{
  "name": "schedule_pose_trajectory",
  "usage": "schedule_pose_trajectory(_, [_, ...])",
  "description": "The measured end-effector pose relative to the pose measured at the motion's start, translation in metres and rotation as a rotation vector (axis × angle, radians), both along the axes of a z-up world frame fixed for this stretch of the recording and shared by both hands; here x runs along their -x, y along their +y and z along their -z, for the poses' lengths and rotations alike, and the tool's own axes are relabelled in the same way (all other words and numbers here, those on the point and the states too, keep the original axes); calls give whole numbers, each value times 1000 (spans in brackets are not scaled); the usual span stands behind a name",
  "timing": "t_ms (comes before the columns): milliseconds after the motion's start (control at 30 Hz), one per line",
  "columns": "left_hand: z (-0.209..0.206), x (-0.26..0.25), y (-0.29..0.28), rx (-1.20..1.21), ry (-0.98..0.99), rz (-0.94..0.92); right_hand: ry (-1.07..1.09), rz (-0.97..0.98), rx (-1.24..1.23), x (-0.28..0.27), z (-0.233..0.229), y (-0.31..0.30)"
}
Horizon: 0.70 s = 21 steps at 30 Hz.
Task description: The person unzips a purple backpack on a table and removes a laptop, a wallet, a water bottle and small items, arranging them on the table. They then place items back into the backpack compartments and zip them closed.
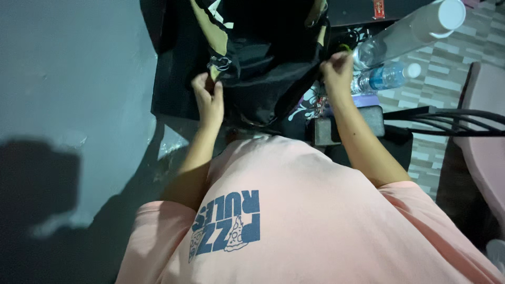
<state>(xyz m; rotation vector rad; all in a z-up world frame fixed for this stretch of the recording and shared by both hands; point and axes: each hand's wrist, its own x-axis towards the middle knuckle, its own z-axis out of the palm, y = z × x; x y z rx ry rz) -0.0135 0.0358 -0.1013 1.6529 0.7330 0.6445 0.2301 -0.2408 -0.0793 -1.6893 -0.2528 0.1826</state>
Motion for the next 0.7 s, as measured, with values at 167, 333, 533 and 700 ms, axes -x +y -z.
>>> schedule_pose_trajectory(167, [39, 1, 17, 788, 300, 199, 343, -27, 152, 24, 30, -13])
schedule_pose_trajectory(333, [15, 4, 31, 569, 378, 323, 391, -136, 236, 20, 14, -8])
schedule_pose_trajectory(533, [-56, 8, 29, 552, 178, 181, 409, -130, 157, 7, 7, -17])
schedule_pose_trajectory(700, [-102, 8, 35, 644, -133, 82, 508, -84, -125, 3, -36, -31])
